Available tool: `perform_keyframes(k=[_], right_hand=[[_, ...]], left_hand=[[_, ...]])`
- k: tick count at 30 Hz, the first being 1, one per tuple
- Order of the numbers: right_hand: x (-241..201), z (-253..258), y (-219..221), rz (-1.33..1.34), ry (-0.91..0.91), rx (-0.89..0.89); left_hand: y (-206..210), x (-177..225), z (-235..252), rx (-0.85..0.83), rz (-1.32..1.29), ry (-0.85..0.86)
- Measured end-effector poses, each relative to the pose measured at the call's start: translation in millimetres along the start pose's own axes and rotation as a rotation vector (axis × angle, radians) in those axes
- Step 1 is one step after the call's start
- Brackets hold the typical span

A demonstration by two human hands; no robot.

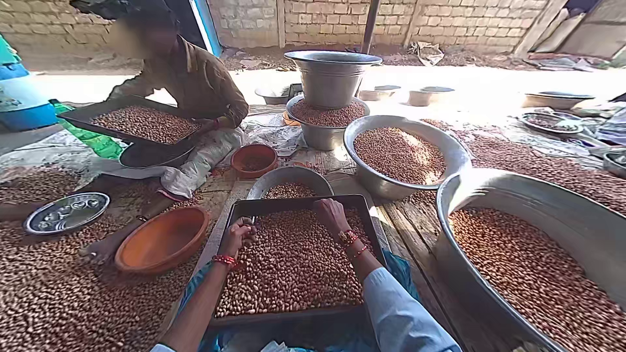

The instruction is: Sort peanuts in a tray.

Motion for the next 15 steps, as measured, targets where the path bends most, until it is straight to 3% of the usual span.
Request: perform_keyframes(k=[6,11,15], right_hand=[[6,4,25,-0.052,-0.008,0.081],[7,2,26,-0.020,0.026,0.042],[17,-7,19,0.096,0.043,0.123]], left_hand=[[38,16,-17,-0.039,0.763,0.156],[103,16,-45,-0.139,1.205,0.153],[130,0,-40,-0.146,1.436,0.192]])
Point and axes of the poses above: each hand's wrist, its own z-axis towards the middle knuckle, its own y-axis out of the palm, x = y × z, the point moved 4 cm from there along z, towards the middle knuckle, and after that the axes turned 15 degrees about -y, right-handed, at the moved point
